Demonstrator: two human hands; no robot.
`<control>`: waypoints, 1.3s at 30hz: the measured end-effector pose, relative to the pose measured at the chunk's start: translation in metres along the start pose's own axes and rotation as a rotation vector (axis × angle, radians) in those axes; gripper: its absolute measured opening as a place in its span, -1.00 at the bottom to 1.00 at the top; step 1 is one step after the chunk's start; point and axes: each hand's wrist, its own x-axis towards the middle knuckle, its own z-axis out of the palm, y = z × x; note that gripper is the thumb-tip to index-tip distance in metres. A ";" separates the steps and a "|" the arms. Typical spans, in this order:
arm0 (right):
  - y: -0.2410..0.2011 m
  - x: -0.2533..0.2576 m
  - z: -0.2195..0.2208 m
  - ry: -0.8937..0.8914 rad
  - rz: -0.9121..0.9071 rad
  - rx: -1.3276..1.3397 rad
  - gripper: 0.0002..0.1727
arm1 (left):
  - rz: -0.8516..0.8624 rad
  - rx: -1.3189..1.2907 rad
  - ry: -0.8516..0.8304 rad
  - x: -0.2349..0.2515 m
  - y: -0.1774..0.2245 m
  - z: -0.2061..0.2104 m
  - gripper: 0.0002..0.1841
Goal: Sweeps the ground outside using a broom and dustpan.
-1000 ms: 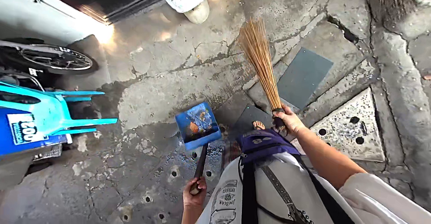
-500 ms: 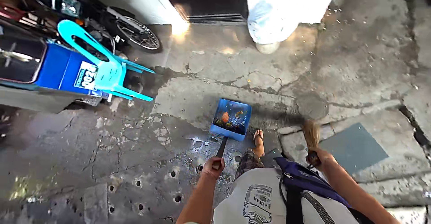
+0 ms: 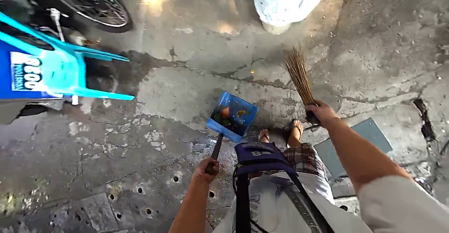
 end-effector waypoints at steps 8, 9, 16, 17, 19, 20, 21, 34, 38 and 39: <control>0.013 0.058 0.062 -0.337 -0.249 -0.964 -0.30 | 0.041 0.185 0.175 0.006 0.003 0.070 -0.82; 0.000 0.042 0.048 -0.422 -0.257 -1.035 -0.28 | 0.046 0.192 0.171 0.006 0.006 0.077 -0.82; -0.005 0.004 -0.135 -0.372 -0.096 -0.694 -0.12 | 0.129 0.177 0.069 -0.007 -0.006 0.104 -0.70; 0.005 0.007 -0.156 -0.280 -0.041 -0.562 -0.12 | 0.147 0.186 0.034 -0.008 -0.010 0.107 -0.67; 0.026 0.018 -0.185 -0.083 0.086 -0.291 -0.13 | 0.160 0.203 -0.041 -0.008 -0.016 0.119 -0.63; 0.032 0.027 -0.193 0.010 0.141 -0.166 -0.14 | 0.155 0.208 -0.073 -0.007 -0.016 0.130 -0.62; 0.036 0.037 -0.196 0.092 0.179 -0.061 -0.18 | 0.142 0.218 -0.089 -0.008 -0.016 0.144 -0.63; 0.148 -0.031 -0.248 -0.123 0.104 -0.147 -0.03 | 0.125 0.484 -0.100 -0.042 -0.052 0.391 -0.90; 0.208 -0.063 -0.239 0.231 0.403 0.599 -0.11 | 0.155 0.658 -0.158 -0.044 -0.065 0.439 -0.89; 0.214 -0.060 -0.237 0.336 0.480 0.796 -0.19 | 0.162 0.697 -0.158 -0.044 -0.071 0.451 -0.90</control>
